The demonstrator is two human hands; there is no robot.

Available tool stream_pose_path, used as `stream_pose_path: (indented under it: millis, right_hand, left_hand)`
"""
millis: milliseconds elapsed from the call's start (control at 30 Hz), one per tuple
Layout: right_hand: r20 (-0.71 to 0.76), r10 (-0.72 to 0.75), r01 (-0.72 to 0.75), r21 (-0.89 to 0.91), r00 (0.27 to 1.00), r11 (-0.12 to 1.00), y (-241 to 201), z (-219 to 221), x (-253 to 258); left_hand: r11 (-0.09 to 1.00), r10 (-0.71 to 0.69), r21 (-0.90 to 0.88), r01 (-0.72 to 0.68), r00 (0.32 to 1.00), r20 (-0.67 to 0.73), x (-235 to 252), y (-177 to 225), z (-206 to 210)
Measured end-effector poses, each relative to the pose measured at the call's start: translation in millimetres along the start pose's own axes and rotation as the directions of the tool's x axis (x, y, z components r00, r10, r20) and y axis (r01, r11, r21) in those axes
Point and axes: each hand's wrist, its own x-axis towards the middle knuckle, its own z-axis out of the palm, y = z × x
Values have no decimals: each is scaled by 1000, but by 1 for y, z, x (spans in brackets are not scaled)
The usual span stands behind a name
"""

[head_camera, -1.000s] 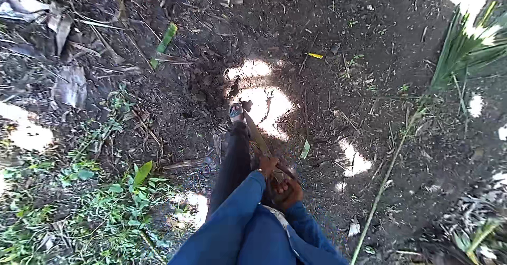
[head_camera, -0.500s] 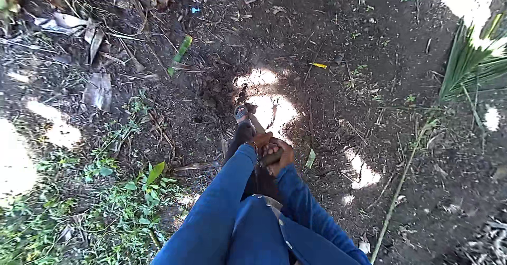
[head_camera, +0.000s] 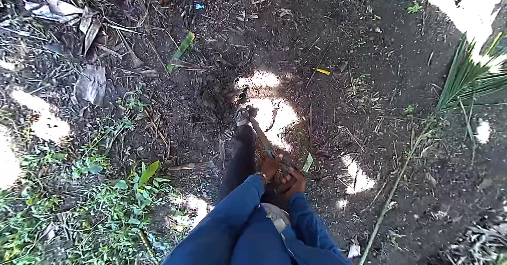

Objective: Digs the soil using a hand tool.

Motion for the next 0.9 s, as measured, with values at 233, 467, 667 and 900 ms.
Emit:
stream_pose_path:
  millis: [233,467,667,900]
  right_hand:
    - [-393,33,-82,-109,919,991,24,-109,0]
    - [-341,23,-63,-105,940,992,-26,67,-8]
    - [-246,-38,17,-86,969,996,-20,99,15]
    - [266,-231,333,-450,936,829,-9,0,-28]
  left_hand:
    - [993,-117,38,113,987,112,15,-65,70]
    - [998,-10,61,17,995,-101,1,28,-13]
    - [989,74,135,-61,993,-90,19,47,-54]
    - [916,382,193,-351,910,-161,-169,-35,-76]
